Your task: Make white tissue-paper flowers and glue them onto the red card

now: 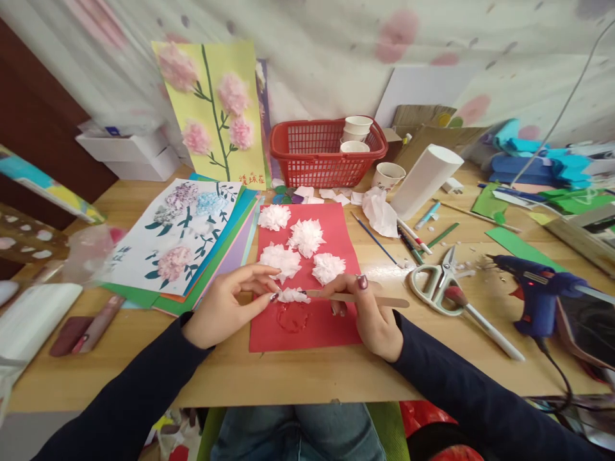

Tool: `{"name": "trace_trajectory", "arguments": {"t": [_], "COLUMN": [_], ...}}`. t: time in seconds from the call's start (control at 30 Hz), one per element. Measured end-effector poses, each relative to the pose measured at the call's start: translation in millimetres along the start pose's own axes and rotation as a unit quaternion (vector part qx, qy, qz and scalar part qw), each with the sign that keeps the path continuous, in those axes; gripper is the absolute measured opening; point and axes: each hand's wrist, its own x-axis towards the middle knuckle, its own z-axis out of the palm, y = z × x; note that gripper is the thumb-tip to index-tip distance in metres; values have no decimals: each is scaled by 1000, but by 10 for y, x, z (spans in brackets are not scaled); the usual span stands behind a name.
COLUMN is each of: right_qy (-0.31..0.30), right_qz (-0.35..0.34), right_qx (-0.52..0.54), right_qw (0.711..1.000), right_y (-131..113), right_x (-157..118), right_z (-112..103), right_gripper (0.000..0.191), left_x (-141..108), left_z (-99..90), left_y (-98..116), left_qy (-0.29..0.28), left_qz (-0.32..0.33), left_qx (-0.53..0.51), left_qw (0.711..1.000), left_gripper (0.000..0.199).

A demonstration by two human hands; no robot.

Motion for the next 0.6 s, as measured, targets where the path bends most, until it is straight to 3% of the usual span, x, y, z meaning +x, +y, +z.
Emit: {"name": "trace_trajectory", "arguments": {"t": [0.13, 0.27, 0.6], "right_qy": [-53, -76, -122], "right_qz": [-31, -45, -48], "right_qx": [-63, -95, -115], "right_qw": [996, 992, 985], "right_y": [-39, 2, 35], "right_x": [24, 38, 47], "right_z": [56, 97, 110], "right_gripper": [50, 47, 43], "left_x": [-4, 12, 12], "left_z": [67, 98, 132], "left_y": [-55, -96, -127], "left_qy": [-7, -17, -9], "left_qz": [-31, -66, -55], "left_qx": [12, 9, 11], "left_qw": [999, 998, 998], "left_gripper": [26, 31, 28]}}
